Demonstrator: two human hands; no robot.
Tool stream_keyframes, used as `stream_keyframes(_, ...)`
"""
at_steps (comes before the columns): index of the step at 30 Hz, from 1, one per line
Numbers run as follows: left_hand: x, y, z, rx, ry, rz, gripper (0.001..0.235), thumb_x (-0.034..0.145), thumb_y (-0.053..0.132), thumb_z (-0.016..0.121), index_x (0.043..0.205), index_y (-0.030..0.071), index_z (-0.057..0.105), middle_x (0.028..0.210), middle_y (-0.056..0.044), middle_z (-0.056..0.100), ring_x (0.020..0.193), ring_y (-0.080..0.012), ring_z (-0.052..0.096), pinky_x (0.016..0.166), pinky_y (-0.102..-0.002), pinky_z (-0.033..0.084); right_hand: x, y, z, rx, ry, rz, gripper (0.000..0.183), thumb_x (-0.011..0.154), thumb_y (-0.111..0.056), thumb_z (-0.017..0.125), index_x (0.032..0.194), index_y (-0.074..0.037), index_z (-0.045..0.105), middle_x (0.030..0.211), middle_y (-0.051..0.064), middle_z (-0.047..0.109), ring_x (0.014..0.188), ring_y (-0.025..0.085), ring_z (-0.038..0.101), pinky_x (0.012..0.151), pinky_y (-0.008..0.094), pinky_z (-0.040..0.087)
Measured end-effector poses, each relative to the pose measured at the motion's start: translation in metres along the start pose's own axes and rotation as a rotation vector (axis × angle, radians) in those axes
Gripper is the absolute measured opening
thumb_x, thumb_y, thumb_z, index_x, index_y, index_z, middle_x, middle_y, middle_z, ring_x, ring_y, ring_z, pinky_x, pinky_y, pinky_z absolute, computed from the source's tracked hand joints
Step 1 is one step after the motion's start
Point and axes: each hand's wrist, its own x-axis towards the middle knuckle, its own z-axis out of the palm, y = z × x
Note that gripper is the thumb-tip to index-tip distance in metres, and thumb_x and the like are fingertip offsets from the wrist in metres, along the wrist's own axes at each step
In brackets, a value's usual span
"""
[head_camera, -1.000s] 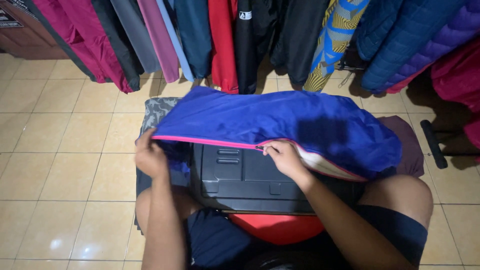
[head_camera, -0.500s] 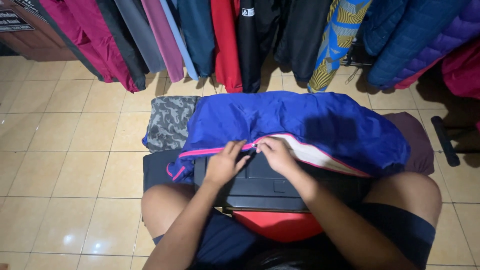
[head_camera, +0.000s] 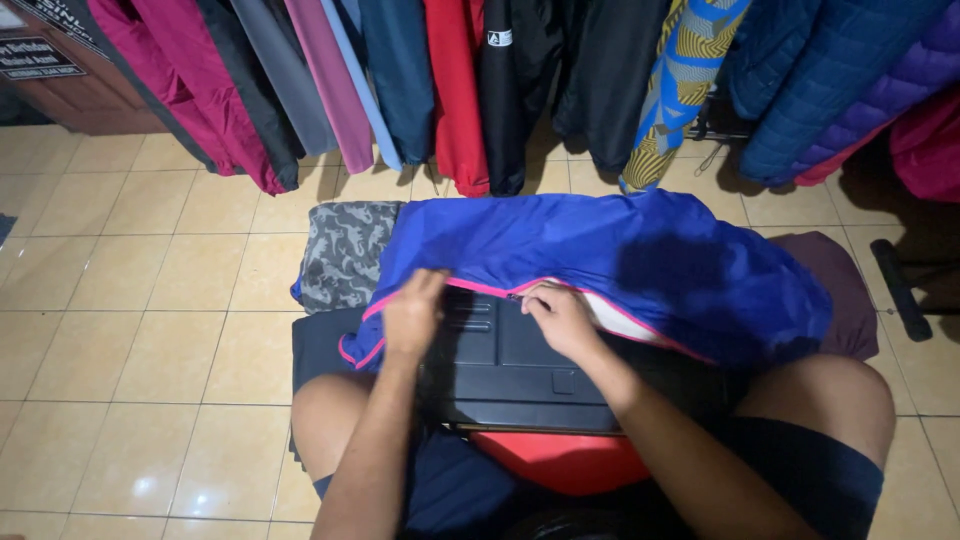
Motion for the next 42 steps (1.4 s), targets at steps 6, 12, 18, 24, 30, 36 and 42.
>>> stream_keyframes(6, -0.008, -0.043, -0.047, -0.088, 0.204, -0.519, 0.031, 0.100, 0.015, 0.059, 0.120, 0.036, 0.067, 0.108, 0.003, 0.065, 0.100, -0.0289, 0.072, 0.084, -0.047, 0.059, -0.002, 0.004, -0.005, 0.120, -0.003, 0.052, 0.022, 0.090, -0.006, 0.061, 0.073, -0.009, 0.074, 0.091, 0.008, 0.079, 0.094, 0.029, 0.073, 0.088, 0.040, 0.056)
stream_keyframes(12, -0.012, -0.047, 0.004, -0.074, -0.064, -0.541, 0.046, 0.093, 0.016, 0.060, 0.134, 0.036, 0.053, 0.127, -0.002, 0.054, 0.098, -0.0386, 0.074, 0.085, -0.052, 0.062, -0.012, 0.033, 0.016, 0.203, -0.005, 0.140, 0.023, 0.092, -0.007, 0.059, 0.075, -0.007, 0.075, 0.092, 0.009, 0.079, 0.098, 0.028, 0.073, 0.093, 0.040, 0.054)
stream_keyframes(18, -0.021, 0.047, -0.017, -0.105, -0.249, 0.055, 0.058, 0.093, 0.026, 0.061, 0.148, 0.033, 0.045, 0.139, -0.001, 0.050, 0.099, -0.0338, 0.074, 0.078, -0.049, 0.065, -0.014, 0.037, 0.025, 0.155, -0.036, 0.140, 0.022, 0.092, -0.010, 0.061, 0.075, -0.010, 0.075, 0.089, 0.006, 0.079, 0.096, 0.025, 0.074, 0.091, 0.038, 0.055)
stream_keyframes(24, -0.014, 0.052, 0.017, 0.124, 0.025, 0.262, 0.020, 0.098, 0.032, 0.056, 0.117, 0.032, 0.062, 0.107, 0.009, 0.063, 0.075, -0.0185, 0.075, 0.062, -0.034, 0.062, -0.016, 0.022, 0.025, 0.079, -0.043, 0.021, 0.019, 0.087, -0.007, 0.064, 0.072, -0.008, 0.074, 0.093, 0.007, 0.079, 0.095, 0.030, 0.074, 0.087, 0.040, 0.056)
stream_keyframes(30, -0.002, 0.019, 0.005, 0.105, 0.121, 0.105, 0.037, 0.093, 0.021, 0.059, 0.126, 0.038, 0.060, 0.106, 0.008, 0.065, 0.084, -0.0186, 0.075, 0.066, -0.036, 0.063, -0.010, 0.002, -0.002, -0.017, 0.037, -0.112, 0.017, 0.086, -0.006, 0.066, 0.071, -0.011, 0.074, 0.095, 0.004, 0.079, 0.095, 0.027, 0.074, 0.083, 0.038, 0.058)
stream_keyframes(36, -0.007, -0.048, -0.022, -0.018, 0.190, -0.378, 0.047, 0.089, 0.014, 0.066, 0.131, 0.034, 0.062, 0.114, 0.000, 0.065, 0.103, -0.0291, 0.071, 0.084, -0.048, 0.061, -0.001, 0.009, -0.001, 0.001, 0.030, -0.052, 0.018, 0.086, -0.007, 0.065, 0.071, -0.010, 0.074, 0.097, 0.004, 0.079, 0.095, 0.029, 0.074, 0.083, 0.039, 0.058)
stream_keyframes(42, -0.014, -0.086, 0.004, -0.117, 0.204, -0.699, 0.030, 0.099, 0.017, 0.056, 0.119, 0.037, 0.067, 0.108, -0.001, 0.067, 0.101, -0.0347, 0.072, 0.088, -0.051, 0.059, -0.014, 0.007, 0.003, 0.070, -0.018, 0.015, 0.016, 0.087, -0.008, 0.064, 0.076, -0.006, 0.075, 0.099, 0.008, 0.080, 0.094, 0.033, 0.075, 0.080, 0.041, 0.058)
